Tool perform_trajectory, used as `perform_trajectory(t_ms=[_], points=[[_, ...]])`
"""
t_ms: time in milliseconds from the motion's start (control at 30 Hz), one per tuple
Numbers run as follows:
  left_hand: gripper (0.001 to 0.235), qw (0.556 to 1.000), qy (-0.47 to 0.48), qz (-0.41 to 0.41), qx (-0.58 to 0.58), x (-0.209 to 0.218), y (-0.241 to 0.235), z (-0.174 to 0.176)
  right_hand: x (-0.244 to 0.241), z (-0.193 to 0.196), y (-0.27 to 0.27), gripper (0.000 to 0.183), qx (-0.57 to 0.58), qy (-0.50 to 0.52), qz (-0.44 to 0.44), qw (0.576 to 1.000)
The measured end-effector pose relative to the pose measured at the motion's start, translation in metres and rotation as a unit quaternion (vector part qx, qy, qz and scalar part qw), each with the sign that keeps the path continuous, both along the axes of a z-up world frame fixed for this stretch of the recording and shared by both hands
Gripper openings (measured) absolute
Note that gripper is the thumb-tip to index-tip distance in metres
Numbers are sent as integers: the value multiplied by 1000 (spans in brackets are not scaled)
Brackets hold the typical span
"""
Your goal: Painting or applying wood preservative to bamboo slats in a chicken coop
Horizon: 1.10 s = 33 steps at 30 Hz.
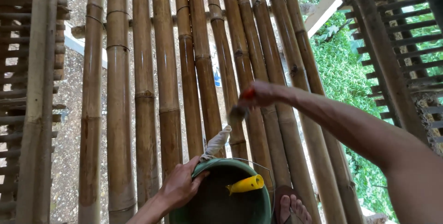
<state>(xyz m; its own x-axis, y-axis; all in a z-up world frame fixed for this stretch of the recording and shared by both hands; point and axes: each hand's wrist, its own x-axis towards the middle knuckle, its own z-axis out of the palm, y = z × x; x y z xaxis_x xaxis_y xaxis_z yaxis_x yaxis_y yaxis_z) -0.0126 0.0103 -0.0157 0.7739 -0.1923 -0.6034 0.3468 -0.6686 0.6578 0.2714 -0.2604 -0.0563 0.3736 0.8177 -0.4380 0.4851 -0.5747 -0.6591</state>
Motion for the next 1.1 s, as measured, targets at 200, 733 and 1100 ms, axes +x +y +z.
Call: perform_trajectory(t_ms=[200,733,1100], points=[[12,1000,20,-4,15,-2,-1,-3,40,-37,1,25,86,-240,-25,967],[18,998,26,-10,48,1,0,12,-105,17,-25,22,8,237,110,965],[21,999,27,-6,37,-2,-2,1,23,-11,-1,24,83,-187,-29,978]])
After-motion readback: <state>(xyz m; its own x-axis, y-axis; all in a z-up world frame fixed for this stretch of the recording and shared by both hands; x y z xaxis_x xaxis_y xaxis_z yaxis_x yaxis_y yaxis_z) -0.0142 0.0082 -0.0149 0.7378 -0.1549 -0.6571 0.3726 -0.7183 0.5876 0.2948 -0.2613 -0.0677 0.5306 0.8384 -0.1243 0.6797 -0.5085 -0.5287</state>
